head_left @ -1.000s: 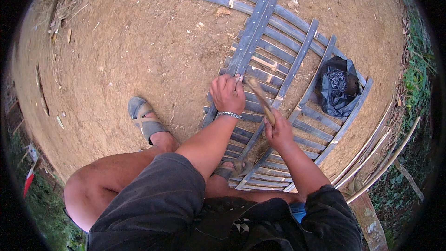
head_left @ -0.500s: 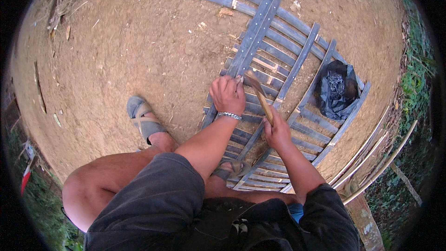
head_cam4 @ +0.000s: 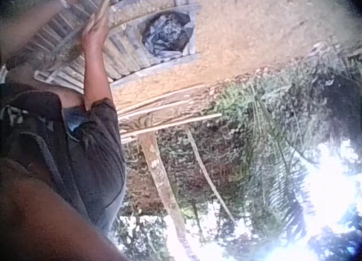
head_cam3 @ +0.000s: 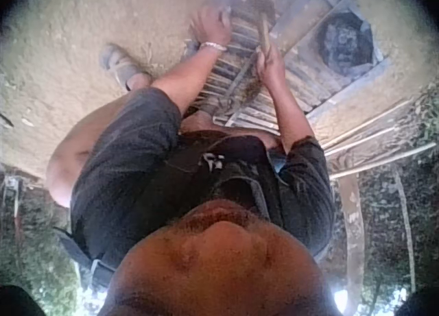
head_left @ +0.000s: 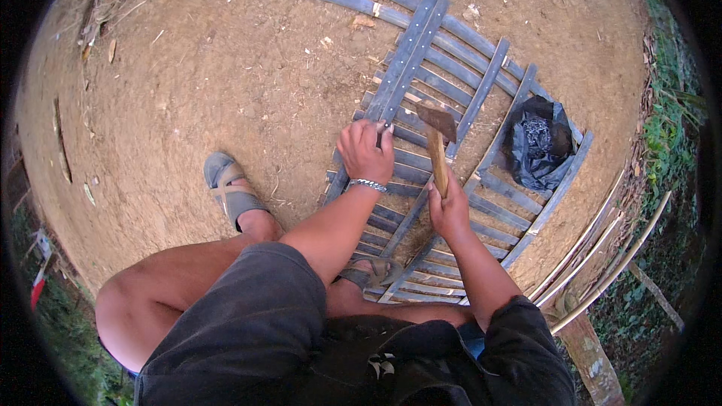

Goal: The person hammers nails into a bamboo lattice structure using a wooden mallet. They repeatedly pick up nails from a black plastic bag and drive them into the bamboo frame to secure the pieces together.

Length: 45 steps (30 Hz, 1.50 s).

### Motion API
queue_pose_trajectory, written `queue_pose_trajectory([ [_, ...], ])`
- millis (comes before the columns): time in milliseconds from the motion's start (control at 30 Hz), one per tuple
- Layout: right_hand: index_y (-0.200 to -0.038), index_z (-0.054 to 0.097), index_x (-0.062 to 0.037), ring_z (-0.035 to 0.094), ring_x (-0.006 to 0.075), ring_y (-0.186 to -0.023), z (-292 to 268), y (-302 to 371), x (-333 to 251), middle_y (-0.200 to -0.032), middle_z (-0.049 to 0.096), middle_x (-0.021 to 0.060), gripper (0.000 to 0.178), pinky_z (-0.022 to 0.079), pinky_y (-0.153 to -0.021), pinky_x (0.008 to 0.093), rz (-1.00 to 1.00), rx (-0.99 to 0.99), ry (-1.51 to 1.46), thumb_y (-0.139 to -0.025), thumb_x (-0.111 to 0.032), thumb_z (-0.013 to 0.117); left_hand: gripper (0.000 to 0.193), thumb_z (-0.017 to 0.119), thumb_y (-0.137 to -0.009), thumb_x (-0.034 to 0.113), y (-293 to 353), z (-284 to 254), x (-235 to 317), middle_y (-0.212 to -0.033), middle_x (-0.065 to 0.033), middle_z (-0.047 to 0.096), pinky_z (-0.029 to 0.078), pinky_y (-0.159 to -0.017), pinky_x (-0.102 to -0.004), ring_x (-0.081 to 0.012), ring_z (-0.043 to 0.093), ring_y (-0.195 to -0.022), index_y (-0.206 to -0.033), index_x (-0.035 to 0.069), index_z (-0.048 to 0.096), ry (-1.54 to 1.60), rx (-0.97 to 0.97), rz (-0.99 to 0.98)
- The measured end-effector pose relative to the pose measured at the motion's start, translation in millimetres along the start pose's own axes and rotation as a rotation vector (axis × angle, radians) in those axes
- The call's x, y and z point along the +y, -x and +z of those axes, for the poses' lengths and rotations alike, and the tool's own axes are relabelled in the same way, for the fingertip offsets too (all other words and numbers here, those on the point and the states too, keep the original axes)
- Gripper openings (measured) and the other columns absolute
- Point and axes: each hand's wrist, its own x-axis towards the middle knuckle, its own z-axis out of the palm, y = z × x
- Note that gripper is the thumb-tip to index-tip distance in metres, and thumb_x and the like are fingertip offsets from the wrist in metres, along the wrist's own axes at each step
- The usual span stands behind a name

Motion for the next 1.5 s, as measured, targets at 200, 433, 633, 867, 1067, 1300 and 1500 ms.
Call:
queue_pose_trajectory([
  [200,-0.140,0.049,-0.0045,0.063,0.0478,-0.111,-6.9,4.9,11.9,-0.120,0.065,0.0288,0.048,0.052,-0.092,0.0483,-0.066,0.016,0.014,-0.096,-0.016,0.064,0.038,0.059,-0.094,0.019,-2.5,-8.4,-8.4,-0.135,-0.0167,0.052,0.027,-0.112,-0.0541,-0.0347,0.045,-0.130,-0.130,0.007,0.056,-0.112,0.105,-0.101],
  [433,-0.138,0.052,-0.0052,0.064,0.0468,-0.109,1.7,9.2,17.5,-0.122,0.065,0.0274,0.046,0.053,-0.093,0.0476,-0.093,-0.083,0.047,-0.094,-0.014,0.065,0.045,0.049,-0.099,0.023,-11.1,2.4,-6.8,-0.152,-0.0195,0.041,0.016,-0.122,-0.0572,-0.0375,0.032,-0.146,-0.139,0.003,0.049,-0.331,0.014,-0.258],
  [633,-0.136,0.053,-0.0084,0.067,0.0429,-0.105,13.1,6.0,16.5,-0.120,0.066,0.0249,0.044,0.055,-0.089,0.0469,-0.232,-0.034,0.029,-0.094,-0.011,0.064,0.035,0.049,-0.099,0.022,-13.3,3.7,-6.2,-0.153,-0.0206,0.040,0.018,-0.122,-0.0570,-0.0375,0.032,-0.146,-0.127,0.003,0.056,-0.347,0.013,-0.237],
  [867,-0.134,0.055,-0.0045,0.067,0.0436,-0.103,18.3,4.0,18.4,-0.119,0.067,0.0245,0.044,0.055,-0.086,0.0476,-0.218,-0.011,0.037,-0.091,-0.006,0.065,0.027,0.048,-0.100,0.022,-9.7,3.9,-8.2,-0.153,-0.0223,0.039,0.019,-0.121,-0.0571,-0.0385,0.032,-0.147,-0.116,0.003,0.058,-0.365,0.002,-0.214],
  [1067,-0.136,0.053,-0.0035,0.068,0.0423,-0.102,15.7,3.6,26.6,-0.119,0.068,0.0229,0.051,0.056,-0.086,0.0459,-0.260,-0.028,0.058,-0.088,-0.005,0.069,0.024,0.049,-0.099,0.020,-14.3,1.8,-5.7,-0.153,-0.0232,0.039,0.020,-0.121,-0.0573,-0.0393,0.033,-0.146,-0.113,0.003,0.060,-0.368,-0.020,-0.211],
  [1300,-0.140,0.050,-0.0077,0.068,0.0415,-0.099,14.6,9.3,44.6,-0.114,0.068,0.0207,0.060,0.055,-0.085,0.0463,-0.463,0.056,0.070,-0.084,-0.005,0.071,0.023,0.051,-0.098,0.019,-13.3,2.0,-5.5,-0.152,-0.0233,0.040,0.020,-0.121,-0.0581,-0.0393,0.035,-0.145,-0.113,0.004,0.060,-0.355,-0.014,-0.201],
  [1500,-0.142,0.048,-0.0092,0.067,0.0423,-0.094,16.5,2.7,35.6,-0.111,0.067,0.0208,0.065,0.055,-0.084,0.0468,-0.276,-0.096,0.217,-0.081,-0.002,0.069,0.022,0.052,-0.098,0.019,-13.9,5.5,-8.6,-0.152,-0.0229,0.041,0.021,-0.120,-0.0585,-0.0387,0.035,-0.145,-0.112,0.004,0.059,-0.371,-0.003,-0.204],
])
